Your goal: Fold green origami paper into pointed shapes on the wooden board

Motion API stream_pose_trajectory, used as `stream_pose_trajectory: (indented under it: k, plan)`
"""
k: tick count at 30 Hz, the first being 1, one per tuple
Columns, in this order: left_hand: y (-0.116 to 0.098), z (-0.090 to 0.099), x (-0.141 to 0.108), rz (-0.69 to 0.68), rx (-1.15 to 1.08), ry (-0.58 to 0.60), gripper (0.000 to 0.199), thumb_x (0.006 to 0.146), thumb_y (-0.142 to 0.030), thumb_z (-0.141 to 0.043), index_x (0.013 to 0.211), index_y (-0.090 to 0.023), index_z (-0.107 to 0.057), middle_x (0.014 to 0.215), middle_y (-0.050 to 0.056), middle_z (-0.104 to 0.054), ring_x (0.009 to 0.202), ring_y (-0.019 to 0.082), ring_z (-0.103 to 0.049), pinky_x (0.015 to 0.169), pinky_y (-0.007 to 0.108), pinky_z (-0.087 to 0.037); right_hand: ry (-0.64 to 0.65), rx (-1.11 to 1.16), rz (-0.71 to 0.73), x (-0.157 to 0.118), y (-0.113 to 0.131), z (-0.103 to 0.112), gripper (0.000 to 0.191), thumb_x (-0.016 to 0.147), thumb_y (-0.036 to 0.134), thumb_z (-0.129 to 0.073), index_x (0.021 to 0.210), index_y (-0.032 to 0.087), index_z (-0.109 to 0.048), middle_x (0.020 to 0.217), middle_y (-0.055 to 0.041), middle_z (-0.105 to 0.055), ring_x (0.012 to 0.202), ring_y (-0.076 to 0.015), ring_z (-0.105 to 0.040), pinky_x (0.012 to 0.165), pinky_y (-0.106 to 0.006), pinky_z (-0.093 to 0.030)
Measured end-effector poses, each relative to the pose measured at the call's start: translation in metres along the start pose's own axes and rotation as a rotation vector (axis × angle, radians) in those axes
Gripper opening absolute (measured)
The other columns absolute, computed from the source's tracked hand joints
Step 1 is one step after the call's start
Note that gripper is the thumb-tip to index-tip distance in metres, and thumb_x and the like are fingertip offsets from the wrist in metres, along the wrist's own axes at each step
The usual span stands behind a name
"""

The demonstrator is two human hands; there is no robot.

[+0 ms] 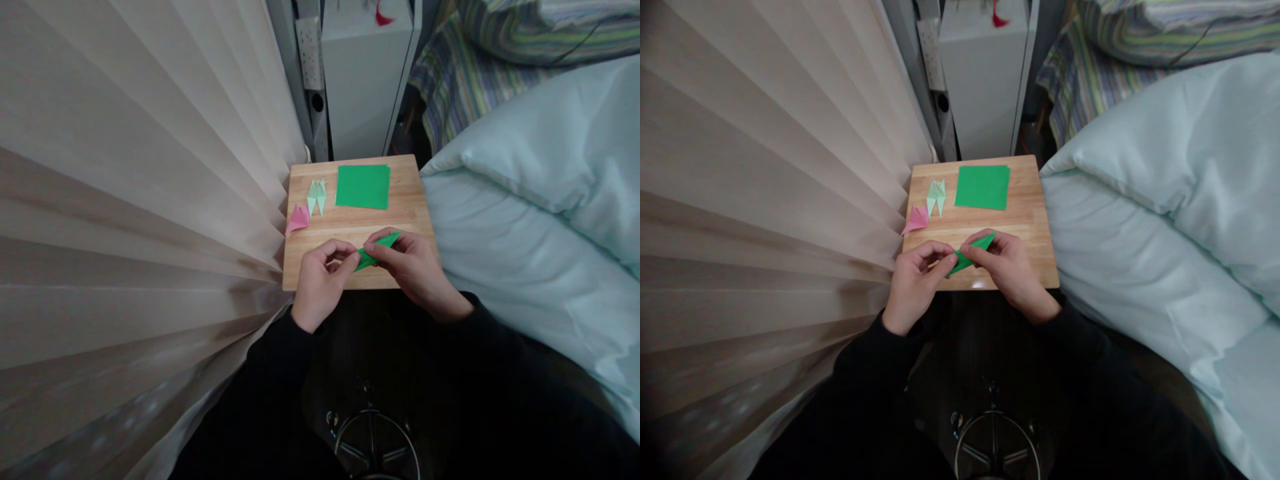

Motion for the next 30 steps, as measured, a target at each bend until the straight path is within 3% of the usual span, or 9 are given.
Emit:
stream_pose_trajectory:
  k: [8,16,23,30]
  plan:
    - [-0.0026,-0.0017,-0.0009,-0.010,-0.032,0.004,0.009,0.080,-0.024,-0.074,0.085,-0.017,-0.070,0.080,0.003,-0.070,0.073,0.014,-0.065,0.059,0.022,-0.050,0.064,-0.059,0.036,-0.0007,0.0040,-0.0025,0.024,0.071,0.040,-0.088,0.073,0.021,-0.072,0.069,0.0005,-0.068,0.065,-0.0140,-0.058,0.063,-0.030,-0.046]
    - [-0.0029,-0.0014,-0.0032,-0.016,-0.038,-0.002,0.012,0.080,-0.027,-0.074,0.079,-0.017,-0.068,0.074,0.001,-0.066,0.066,0.012,-0.060,0.055,0.022,-0.047,0.049,-0.127,0.110,-0.0026,0.0055,-0.0049,0.021,0.071,0.037,-0.087,0.073,0.022,-0.073,0.072,-0.0005,-0.070,0.069,-0.0162,-0.061,0.066,-0.032,-0.051]
    - [-0.0076,-0.0037,-0.0047,0.000,-0.088,0.024,0.012,0.081,-0.028,-0.074,0.080,-0.017,-0.069,0.076,0.002,-0.068,0.070,0.013,-0.062,0.060,0.023,-0.050,-0.014,-0.147,0.156,-0.0050,0.0045,-0.0059,0.018,0.073,0.035,-0.083,0.073,0.022,-0.071,0.069,0.0006,-0.066,0.066,-0.0154,-0.058,0.063,-0.032,-0.049]
    - [-0.0071,0.0004,-0.0015,-0.033,-0.012,-0.004,0.015,0.086,-0.032,-0.073,0.079,-0.018,-0.070,0.077,0.003,-0.070,0.070,0.014,-0.062,0.060,0.024,-0.049,-0.018,-0.091,0.130,-0.0024,0.0059,-0.0040,0.025,0.071,0.043,-0.088,0.074,0.023,-0.074,0.077,-0.0014,-0.071,0.073,-0.0172,-0.063,0.073,-0.034,-0.054]
Point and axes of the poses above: each hand's wrist, its own x-axis towards the middle knuckle, its own z-axis out of the back of the hand, y = z × x, the point moved 2 cm from there along x, towards the middle knuckle
